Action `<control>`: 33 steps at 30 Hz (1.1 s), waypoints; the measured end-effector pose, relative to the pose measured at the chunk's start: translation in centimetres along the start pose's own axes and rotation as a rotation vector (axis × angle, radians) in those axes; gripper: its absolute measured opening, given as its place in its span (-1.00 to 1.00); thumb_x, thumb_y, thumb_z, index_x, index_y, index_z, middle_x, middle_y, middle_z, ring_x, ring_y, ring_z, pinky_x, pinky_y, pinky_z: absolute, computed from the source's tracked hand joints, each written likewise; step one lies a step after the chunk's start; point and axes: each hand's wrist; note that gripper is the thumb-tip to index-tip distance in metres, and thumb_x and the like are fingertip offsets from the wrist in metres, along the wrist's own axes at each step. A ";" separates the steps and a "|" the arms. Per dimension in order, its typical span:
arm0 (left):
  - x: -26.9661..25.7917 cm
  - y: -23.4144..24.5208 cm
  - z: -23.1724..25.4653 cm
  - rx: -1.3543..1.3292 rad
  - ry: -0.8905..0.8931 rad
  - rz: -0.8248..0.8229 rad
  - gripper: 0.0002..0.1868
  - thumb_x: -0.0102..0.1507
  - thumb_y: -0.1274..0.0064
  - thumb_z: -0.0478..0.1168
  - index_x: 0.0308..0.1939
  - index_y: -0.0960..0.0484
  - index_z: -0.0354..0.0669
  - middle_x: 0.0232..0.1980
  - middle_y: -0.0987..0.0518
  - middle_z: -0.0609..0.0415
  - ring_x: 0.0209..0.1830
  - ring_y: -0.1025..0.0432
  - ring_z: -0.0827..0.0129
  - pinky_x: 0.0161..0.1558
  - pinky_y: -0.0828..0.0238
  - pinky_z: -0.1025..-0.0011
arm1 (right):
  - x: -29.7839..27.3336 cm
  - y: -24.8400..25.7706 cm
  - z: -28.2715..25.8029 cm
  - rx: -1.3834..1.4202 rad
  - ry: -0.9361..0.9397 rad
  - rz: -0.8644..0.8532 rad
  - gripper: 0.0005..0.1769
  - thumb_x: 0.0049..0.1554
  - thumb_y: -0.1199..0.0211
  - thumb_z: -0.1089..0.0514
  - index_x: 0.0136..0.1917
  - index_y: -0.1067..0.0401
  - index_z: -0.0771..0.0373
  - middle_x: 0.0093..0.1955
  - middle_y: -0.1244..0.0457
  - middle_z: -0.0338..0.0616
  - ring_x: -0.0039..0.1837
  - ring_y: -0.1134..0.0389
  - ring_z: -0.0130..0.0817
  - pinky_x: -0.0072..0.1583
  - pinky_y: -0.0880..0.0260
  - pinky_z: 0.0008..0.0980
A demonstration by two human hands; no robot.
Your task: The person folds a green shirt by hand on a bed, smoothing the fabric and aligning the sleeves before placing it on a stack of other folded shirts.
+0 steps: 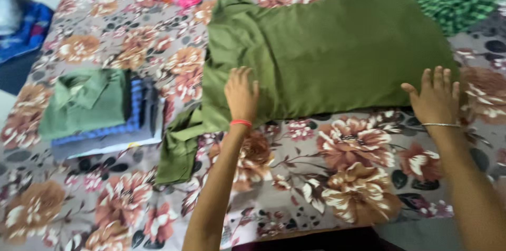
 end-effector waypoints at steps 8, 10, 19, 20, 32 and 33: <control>-1.7 0.4 -19.2 -0.147 0.429 0.022 -0.63 0.38 -0.03 -0.09 0.20 -0.52 -0.19 0.20 -0.54 -0.15 0.24 -0.40 -0.05 0.24 -0.32 0.09 | 6.8 -7.1 -19.1 0.195 0.231 -0.048 -0.03 0.33 0.19 -0.48 0.59 -0.12 0.40 0.65 0.09 0.35 0.68 0.17 0.23 0.53 0.17 0.25; -1.6 -2.0 -24.4 -0.265 0.362 0.124 -0.71 0.39 -0.01 -0.15 0.12 -0.56 -0.22 0.14 -0.61 -0.14 0.20 -0.46 -0.03 0.24 -0.36 0.11 | 7.9 -9.3 -23.6 0.278 0.265 -0.049 -0.07 0.34 0.16 -0.45 0.58 -0.16 0.37 0.65 0.07 0.33 0.68 0.16 0.24 0.53 0.15 0.24; 2.8 -9.7 -31.5 -1.165 0.836 -0.128 -0.71 0.29 0.13 -0.45 0.03 -0.63 -0.35 -0.22 -0.72 -0.11 -0.41 -0.61 0.33 -0.40 -0.54 0.48 | 8.3 -12.2 -30.5 0.349 0.357 0.055 -0.30 0.35 -0.06 -0.20 0.54 -0.27 0.34 0.63 -0.02 0.26 0.65 0.04 0.15 0.55 0.05 0.11; 3.8 -10.5 -31.6 -1.194 0.889 -0.201 -0.75 0.30 0.13 -0.39 -0.03 -0.64 -0.31 -0.27 -0.70 -0.01 -0.44 -0.59 0.38 -0.44 -0.52 0.49 | 8.5 -12.2 -30.3 0.340 0.333 0.036 -0.31 0.35 -0.07 -0.20 0.52 -0.28 0.32 0.63 -0.03 0.23 0.66 0.04 0.13 0.56 0.05 0.09; 8.7 -13.5 -32.1 -1.105 1.024 -0.243 -0.65 0.28 -0.19 0.15 -0.23 -0.62 -0.03 -0.34 -0.47 0.26 -0.44 -0.35 0.53 -0.40 -0.39 0.45 | 7.9 -10.9 -31.4 0.290 0.269 0.004 -0.33 0.31 -0.12 -0.17 0.51 -0.29 0.30 0.63 -0.04 0.17 0.67 0.03 0.09 0.56 0.05 0.07; 8.6 -13.2 -32.3 -1.092 0.902 -0.111 -0.57 0.29 -0.20 0.17 -0.24 -0.67 -0.15 -0.31 -0.50 0.21 -0.41 -0.33 0.48 -0.38 -0.32 0.41 | 7.9 -10.8 -31.5 0.302 0.254 0.001 -0.34 0.30 -0.12 -0.17 0.50 -0.30 0.29 0.63 -0.05 0.15 0.67 0.02 0.08 0.57 0.04 0.07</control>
Point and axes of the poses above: each hand's wrist, its own x-axis towards the middle knuckle, its own y-axis out of the back of the hand, z = x × y
